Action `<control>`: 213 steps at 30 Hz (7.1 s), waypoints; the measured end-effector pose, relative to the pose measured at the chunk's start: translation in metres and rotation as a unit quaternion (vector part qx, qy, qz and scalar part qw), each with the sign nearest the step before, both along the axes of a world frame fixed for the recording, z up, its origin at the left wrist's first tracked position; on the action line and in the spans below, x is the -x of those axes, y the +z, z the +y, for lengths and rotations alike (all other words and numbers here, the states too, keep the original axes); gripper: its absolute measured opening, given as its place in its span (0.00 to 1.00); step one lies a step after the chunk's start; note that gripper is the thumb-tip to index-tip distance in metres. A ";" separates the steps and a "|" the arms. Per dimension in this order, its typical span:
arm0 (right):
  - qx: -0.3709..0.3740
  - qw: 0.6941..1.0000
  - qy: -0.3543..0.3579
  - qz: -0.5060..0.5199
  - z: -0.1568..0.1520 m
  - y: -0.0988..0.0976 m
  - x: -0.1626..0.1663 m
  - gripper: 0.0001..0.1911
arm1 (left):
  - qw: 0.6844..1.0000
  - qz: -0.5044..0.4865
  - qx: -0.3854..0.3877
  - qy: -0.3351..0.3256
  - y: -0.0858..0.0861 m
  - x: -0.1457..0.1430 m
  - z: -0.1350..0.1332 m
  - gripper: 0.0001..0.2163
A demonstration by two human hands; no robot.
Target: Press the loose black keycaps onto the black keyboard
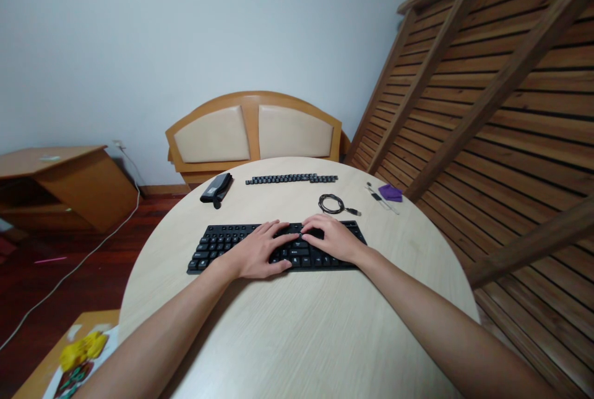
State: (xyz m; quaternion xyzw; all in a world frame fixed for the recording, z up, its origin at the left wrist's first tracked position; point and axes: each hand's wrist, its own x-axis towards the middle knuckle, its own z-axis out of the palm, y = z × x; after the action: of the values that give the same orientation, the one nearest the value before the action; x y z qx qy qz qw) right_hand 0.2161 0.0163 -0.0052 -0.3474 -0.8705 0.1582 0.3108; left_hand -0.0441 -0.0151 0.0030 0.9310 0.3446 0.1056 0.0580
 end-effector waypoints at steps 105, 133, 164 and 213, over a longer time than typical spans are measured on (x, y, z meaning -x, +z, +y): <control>0.045 0.999 -0.021 -0.002 -0.002 0.005 -0.009 0.10 | 0.999 0.001 0.013 0.051 0.013 -0.004 -0.009 0.36; 0.008 0.998 -0.056 -0.019 -0.019 -0.003 0.013 0.07 | 0.998 -0.057 -0.002 0.041 -0.003 -0.020 -0.010 0.20; 0.022 0.999 -0.039 -0.023 -0.020 0.002 0.011 0.05 | 0.992 -0.096 0.001 0.084 0.001 -0.030 -0.015 0.13; 0.019 0.995 -0.089 -0.027 0.002 -0.011 -0.016 0.11 | 0.999 0.013 0.026 0.044 0.004 -0.019 -0.015 0.39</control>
State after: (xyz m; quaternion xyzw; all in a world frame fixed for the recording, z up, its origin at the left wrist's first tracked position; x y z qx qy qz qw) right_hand 0.2326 0.0181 -0.0161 -0.4337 -0.8410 0.1372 0.2930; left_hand -0.0253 -0.0305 0.0069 0.9145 0.3883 0.0871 0.0731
